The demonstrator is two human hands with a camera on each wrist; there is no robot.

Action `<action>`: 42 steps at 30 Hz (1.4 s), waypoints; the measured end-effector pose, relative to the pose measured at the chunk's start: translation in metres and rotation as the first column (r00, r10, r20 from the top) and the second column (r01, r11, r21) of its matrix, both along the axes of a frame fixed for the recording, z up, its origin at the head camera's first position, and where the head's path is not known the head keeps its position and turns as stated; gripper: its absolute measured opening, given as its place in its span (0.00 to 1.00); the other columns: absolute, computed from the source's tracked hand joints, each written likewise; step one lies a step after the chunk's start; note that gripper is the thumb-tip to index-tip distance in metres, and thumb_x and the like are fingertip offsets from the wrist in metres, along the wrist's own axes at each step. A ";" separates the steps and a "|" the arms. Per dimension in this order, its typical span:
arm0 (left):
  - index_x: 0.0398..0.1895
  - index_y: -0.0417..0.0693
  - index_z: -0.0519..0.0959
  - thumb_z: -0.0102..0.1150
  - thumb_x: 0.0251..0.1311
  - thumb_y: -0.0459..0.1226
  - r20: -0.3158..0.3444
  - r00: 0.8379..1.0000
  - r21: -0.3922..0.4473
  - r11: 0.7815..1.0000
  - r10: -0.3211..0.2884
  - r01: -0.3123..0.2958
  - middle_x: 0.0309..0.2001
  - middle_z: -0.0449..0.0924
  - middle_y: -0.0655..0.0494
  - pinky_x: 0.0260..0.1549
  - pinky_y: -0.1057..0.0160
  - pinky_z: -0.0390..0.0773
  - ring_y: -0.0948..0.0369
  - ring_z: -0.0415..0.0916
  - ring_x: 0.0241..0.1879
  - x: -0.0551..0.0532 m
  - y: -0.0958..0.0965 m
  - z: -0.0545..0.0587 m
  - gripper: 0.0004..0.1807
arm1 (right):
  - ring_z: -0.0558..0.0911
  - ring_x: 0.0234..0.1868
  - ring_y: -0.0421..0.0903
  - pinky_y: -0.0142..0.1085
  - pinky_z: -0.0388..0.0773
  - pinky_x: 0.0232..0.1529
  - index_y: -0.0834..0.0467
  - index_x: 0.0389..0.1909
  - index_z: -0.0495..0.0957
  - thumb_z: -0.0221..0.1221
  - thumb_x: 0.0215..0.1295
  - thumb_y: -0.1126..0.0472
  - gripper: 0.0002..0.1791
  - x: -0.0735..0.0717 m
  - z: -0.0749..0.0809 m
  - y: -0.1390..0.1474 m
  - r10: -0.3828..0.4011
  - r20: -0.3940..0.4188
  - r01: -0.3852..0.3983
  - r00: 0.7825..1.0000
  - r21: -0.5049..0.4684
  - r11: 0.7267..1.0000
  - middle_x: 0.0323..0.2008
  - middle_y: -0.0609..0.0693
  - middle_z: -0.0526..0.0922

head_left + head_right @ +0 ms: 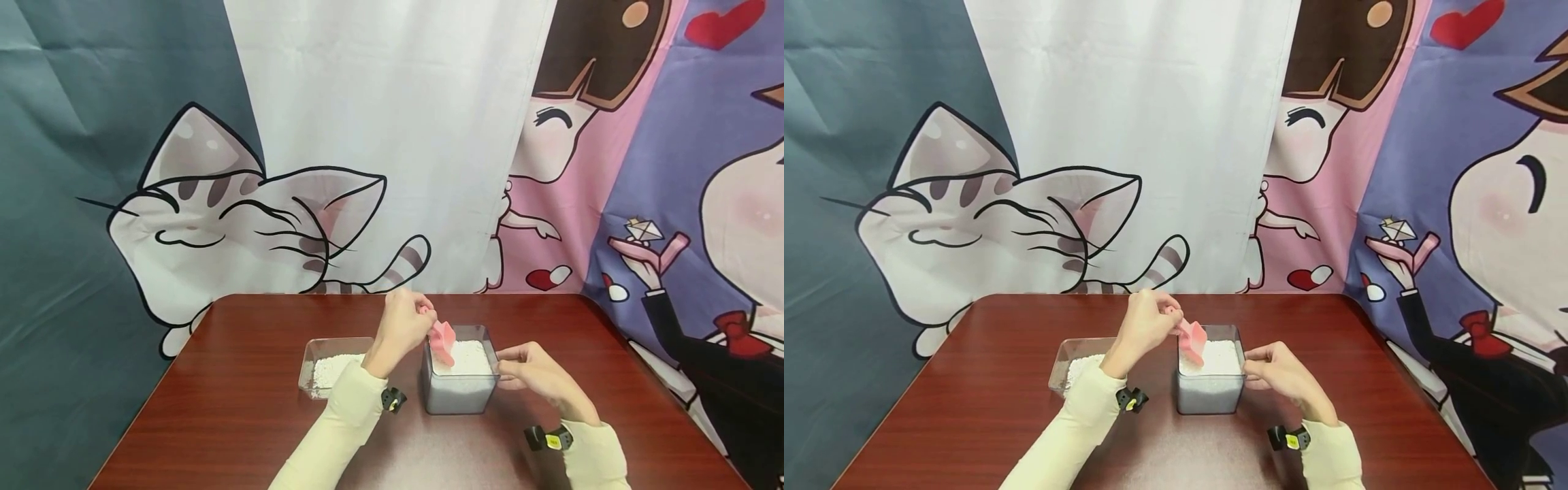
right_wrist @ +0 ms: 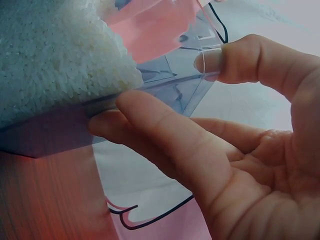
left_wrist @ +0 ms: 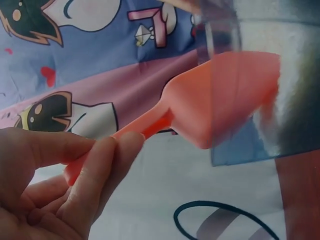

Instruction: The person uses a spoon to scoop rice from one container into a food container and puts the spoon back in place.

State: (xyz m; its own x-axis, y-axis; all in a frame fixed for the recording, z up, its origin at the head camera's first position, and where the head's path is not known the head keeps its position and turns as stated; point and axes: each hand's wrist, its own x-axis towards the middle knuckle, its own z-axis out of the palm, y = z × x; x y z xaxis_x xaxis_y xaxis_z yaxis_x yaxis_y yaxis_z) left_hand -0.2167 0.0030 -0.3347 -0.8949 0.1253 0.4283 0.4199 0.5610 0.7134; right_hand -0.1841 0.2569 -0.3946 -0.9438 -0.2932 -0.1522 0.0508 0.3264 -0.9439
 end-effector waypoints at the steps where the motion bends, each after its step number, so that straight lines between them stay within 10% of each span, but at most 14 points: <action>1: 0.14 0.48 0.80 0.56 0.45 0.29 0.009 1.000 -0.010 1.000 0.005 -0.005 0.13 0.73 0.63 0.13 0.73 0.67 0.66 0.68 0.19 0.000 0.001 -0.001 0.08 | 0.83 0.39 0.52 0.45 0.81 0.42 0.78 0.52 0.69 0.56 0.61 0.63 0.24 0.000 0.000 0.000 0.002 -0.002 -0.002 1.000 0.000 1.000 0.44 0.67 0.79; 14: 0.15 0.44 0.81 0.59 0.45 0.28 0.211 0.977 0.109 0.994 0.008 -0.031 0.10 0.76 0.61 0.12 0.73 0.72 0.69 0.74 0.12 -0.006 0.011 -0.025 0.07 | 0.83 0.39 0.53 0.47 0.80 0.43 0.78 0.51 0.69 0.57 0.60 0.64 0.24 -0.003 -0.004 0.002 0.016 -0.008 -0.016 1.000 -0.013 1.000 0.44 0.67 0.79; 42: 0.15 0.47 0.83 0.61 0.43 0.29 0.351 0.935 0.279 0.947 0.053 -0.159 0.17 0.79 0.60 0.17 0.70 0.74 0.67 0.77 0.19 -0.005 0.010 -0.041 0.06 | 0.83 0.40 0.51 0.46 0.80 0.43 0.78 0.51 0.69 0.56 0.61 0.63 0.24 -0.002 -0.002 0.001 0.011 -0.001 -0.011 1.000 -0.008 1.000 0.44 0.66 0.79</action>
State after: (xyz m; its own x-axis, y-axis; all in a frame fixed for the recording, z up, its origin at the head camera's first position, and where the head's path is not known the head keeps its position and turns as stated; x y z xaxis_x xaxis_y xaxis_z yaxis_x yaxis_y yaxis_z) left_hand -0.2218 0.0131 -0.3759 -0.9926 -0.0643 0.1033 0.0768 0.3278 0.9416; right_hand -0.1862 0.2576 -0.3971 -0.9407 -0.3046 -0.1492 0.0468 0.3190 -0.9466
